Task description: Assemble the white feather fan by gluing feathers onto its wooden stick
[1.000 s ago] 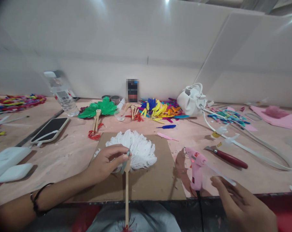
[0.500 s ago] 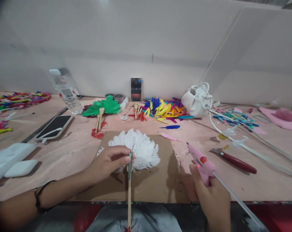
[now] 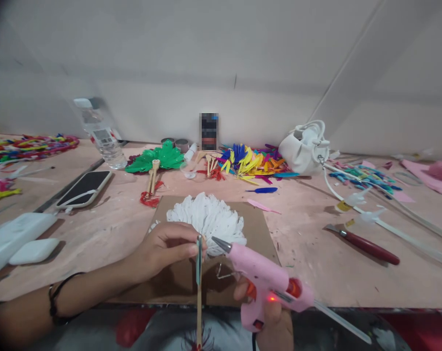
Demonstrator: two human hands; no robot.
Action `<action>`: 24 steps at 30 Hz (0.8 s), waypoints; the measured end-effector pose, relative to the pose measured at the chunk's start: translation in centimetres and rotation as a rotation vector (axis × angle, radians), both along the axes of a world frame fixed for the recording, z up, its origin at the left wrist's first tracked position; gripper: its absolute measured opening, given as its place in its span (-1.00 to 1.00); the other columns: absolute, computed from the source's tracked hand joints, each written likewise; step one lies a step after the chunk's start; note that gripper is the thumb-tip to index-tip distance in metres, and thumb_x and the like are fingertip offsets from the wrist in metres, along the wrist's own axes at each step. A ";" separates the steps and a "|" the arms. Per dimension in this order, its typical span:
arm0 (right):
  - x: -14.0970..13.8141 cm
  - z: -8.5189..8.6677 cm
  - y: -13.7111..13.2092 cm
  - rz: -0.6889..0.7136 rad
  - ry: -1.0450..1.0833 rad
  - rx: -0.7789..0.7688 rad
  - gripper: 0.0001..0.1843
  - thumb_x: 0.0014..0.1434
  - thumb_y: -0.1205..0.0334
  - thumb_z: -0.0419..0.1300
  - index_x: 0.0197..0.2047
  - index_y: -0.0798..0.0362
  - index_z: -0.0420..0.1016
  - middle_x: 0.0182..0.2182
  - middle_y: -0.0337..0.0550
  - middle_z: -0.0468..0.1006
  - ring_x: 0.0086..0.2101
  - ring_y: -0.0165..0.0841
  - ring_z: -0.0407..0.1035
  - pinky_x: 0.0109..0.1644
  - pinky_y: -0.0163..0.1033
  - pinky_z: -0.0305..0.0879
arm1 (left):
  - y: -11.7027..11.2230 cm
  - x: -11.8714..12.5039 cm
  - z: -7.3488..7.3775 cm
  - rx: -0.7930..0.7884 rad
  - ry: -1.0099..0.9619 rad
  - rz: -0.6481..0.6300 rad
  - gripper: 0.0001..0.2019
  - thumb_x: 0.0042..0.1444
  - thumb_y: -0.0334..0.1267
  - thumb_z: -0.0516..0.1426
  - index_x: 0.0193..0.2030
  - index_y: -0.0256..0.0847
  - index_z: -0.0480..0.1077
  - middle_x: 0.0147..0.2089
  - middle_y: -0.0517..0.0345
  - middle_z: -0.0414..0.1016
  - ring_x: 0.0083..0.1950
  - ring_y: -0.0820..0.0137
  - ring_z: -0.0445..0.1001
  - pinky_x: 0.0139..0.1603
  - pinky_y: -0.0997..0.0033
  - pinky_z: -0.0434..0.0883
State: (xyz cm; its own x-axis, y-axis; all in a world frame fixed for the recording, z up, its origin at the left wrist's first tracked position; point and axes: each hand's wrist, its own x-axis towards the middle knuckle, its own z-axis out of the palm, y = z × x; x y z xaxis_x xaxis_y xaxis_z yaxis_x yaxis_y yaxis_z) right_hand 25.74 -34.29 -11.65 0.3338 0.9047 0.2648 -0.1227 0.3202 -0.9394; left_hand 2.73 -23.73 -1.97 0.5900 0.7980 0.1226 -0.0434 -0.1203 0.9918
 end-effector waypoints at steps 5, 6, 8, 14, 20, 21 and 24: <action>0.2 -0.7 -0.5 0.089 0.087 -0.001 -0.54 0.33 -0.24 0.16 -0.30 -0.04 0.60 -0.50 -0.07 0.55 -0.48 -0.23 0.46 -0.52 -0.23 0.40 | -0.2 -0.1 0.2 0.022 -0.029 -0.012 -0.89 0.19 -0.29 0.31 -0.25 -0.24 0.71 -0.29 0.03 0.70 -0.27 0.43 0.59 -0.22 0.59 0.47; 0.2 -0.7 -0.6 0.087 0.103 -0.002 -0.55 0.35 -0.23 0.13 -0.27 -0.05 0.59 -0.49 -0.08 0.54 -0.47 -0.24 0.45 -0.52 -0.25 0.38 | -0.2 -0.1 0.2 0.028 -0.033 -0.006 -0.90 0.18 -0.31 0.31 -0.25 -0.24 0.71 -0.29 0.04 0.70 -0.27 0.44 0.59 -0.22 0.60 0.47; 0.2 -0.9 -0.8 0.105 0.121 -0.018 -0.56 0.40 -0.20 0.06 -0.24 -0.07 0.57 -0.48 -0.10 0.54 -0.50 -0.29 0.40 -0.54 -0.27 0.32 | -0.3 -0.1 0.3 0.039 -0.033 -0.001 -0.91 0.17 -0.33 0.32 -0.25 -0.24 0.71 -0.30 0.05 0.70 -0.27 0.45 0.59 -0.22 0.61 0.48; 0.4 -1.6 -0.9 0.212 0.112 -0.022 -0.52 0.37 -0.21 0.04 -0.30 -0.02 0.53 -0.45 -0.06 0.51 -0.56 -0.31 0.31 -0.57 -0.24 0.27 | -0.4 -0.1 0.4 0.063 -0.028 -0.001 -0.91 0.16 -0.34 0.32 -0.24 -0.24 0.71 -0.29 0.04 0.70 -0.28 0.45 0.60 -0.22 0.61 0.49; 1.0 -2.7 -1.3 0.222 0.094 -0.001 -0.53 0.40 -0.18 -0.02 -0.25 -0.03 0.52 -0.52 -0.12 0.43 -0.57 -0.32 0.29 -0.56 -0.26 0.21 | -0.4 -0.2 0.4 0.067 -0.005 -0.024 -0.89 0.18 -0.31 0.32 -0.23 -0.26 0.70 -0.28 0.01 0.70 -0.26 0.42 0.61 -0.21 0.57 0.50; 1.2 -2.8 -1.4 0.223 0.089 -0.007 -0.53 0.39 -0.18 0.00 -0.25 -0.01 0.52 -0.53 -0.13 0.42 -0.57 -0.32 0.29 -0.56 -0.26 0.21 | -0.4 -0.2 0.4 0.070 -0.004 -0.024 -0.89 0.18 -0.31 0.32 -0.23 -0.26 0.70 -0.28 0.01 0.70 -0.26 0.41 0.61 -0.21 0.56 0.50; 1.5 -2.8 -1.4 0.202 0.068 -0.014 -0.53 0.35 -0.20 0.08 -0.28 0.01 0.54 -0.54 -0.12 0.42 -0.57 -0.32 0.29 -0.56 -0.25 0.21 | -0.3 -0.3 0.5 0.077 -0.002 -0.019 -0.89 0.18 -0.30 0.32 -0.23 -0.25 0.70 -0.28 0.01 0.70 -0.27 0.40 0.61 -0.21 0.54 0.51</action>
State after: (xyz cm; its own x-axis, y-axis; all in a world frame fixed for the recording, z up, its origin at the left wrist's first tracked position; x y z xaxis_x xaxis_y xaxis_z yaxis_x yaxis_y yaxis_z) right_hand 27.22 -35.74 -14.46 0.1623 0.9583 0.2351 -0.2467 0.2701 -0.9307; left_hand 2.45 -24.06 -1.48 0.6046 0.7750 0.1842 -0.0480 -0.1953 0.9796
